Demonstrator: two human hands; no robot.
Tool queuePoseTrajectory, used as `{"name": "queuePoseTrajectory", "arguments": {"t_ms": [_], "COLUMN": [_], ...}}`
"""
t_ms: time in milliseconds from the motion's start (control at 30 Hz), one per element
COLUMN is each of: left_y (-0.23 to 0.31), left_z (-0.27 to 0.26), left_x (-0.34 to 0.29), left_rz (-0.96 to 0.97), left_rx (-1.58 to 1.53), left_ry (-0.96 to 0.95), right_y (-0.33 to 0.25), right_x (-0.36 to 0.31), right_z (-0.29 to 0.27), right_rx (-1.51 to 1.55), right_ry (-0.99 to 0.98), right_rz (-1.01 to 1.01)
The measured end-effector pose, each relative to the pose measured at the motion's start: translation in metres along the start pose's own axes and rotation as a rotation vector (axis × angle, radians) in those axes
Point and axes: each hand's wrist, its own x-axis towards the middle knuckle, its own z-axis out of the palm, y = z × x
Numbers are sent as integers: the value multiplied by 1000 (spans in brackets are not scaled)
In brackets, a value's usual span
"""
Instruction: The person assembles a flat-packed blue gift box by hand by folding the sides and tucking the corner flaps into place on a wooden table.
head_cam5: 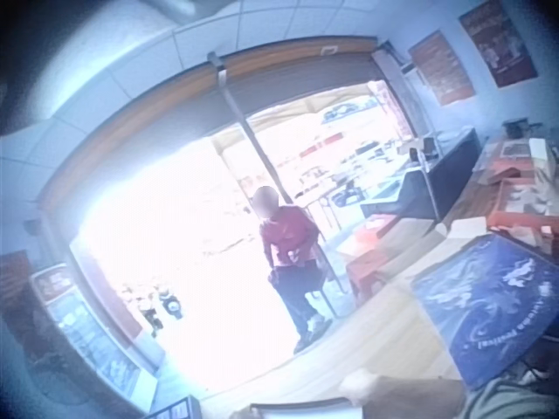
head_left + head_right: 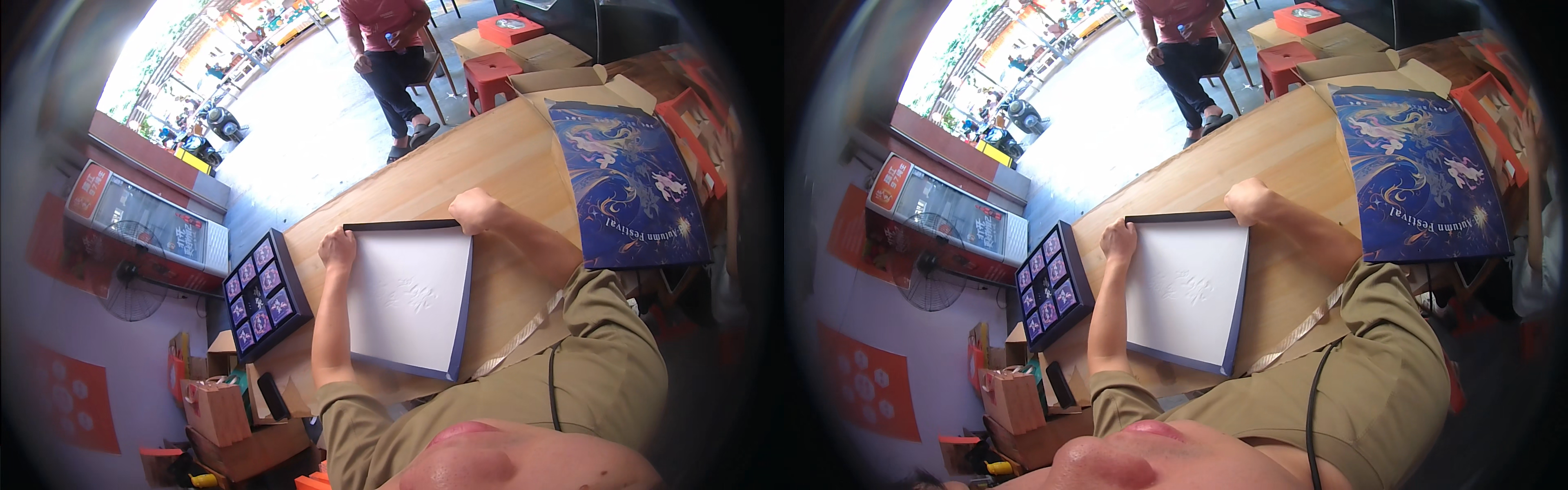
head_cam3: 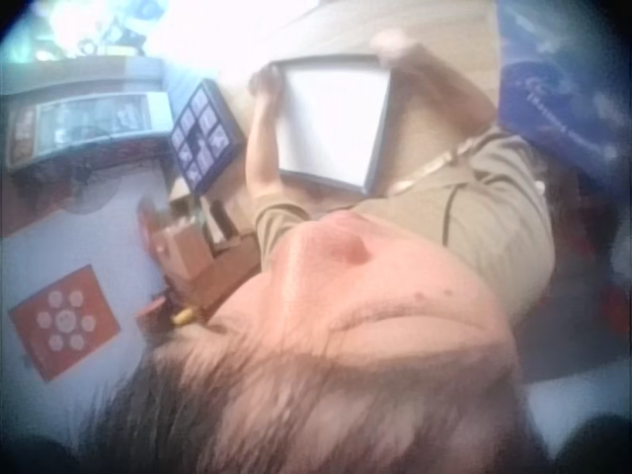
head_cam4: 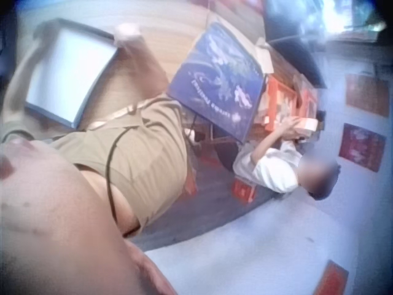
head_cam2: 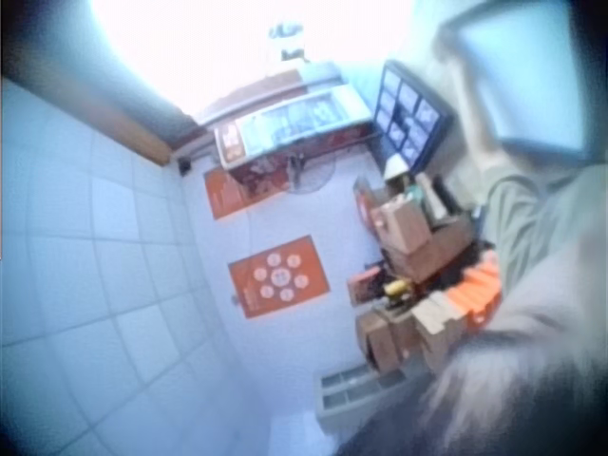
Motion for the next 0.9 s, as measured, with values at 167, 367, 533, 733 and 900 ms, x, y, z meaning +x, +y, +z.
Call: {"name": "queuePoseTrajectory", "arguments": {"t_ms": [167,367,533,733,900], "left_y": [6,18,36,58,89], "left_z": [7,7,2,-10,-13], "left_x": [-6,-9,-10,-13,-18], "left_rz": [35,50,48,87,209], "left_rx": [14,-92,-130,-159,-240], "left_ry": [72,64,30,22,43], "right_y": [-9,-25,-28,-34,-32], "right_x": [-4,-16,-17,-26,-13], "right_z": [10,9,7,4,16], "right_rx": [-108,-212,-236,-49,99], "right_ry": [8,13,-104,-179,-246], "right_rz": [6,-7,-81,-201,-219]}}
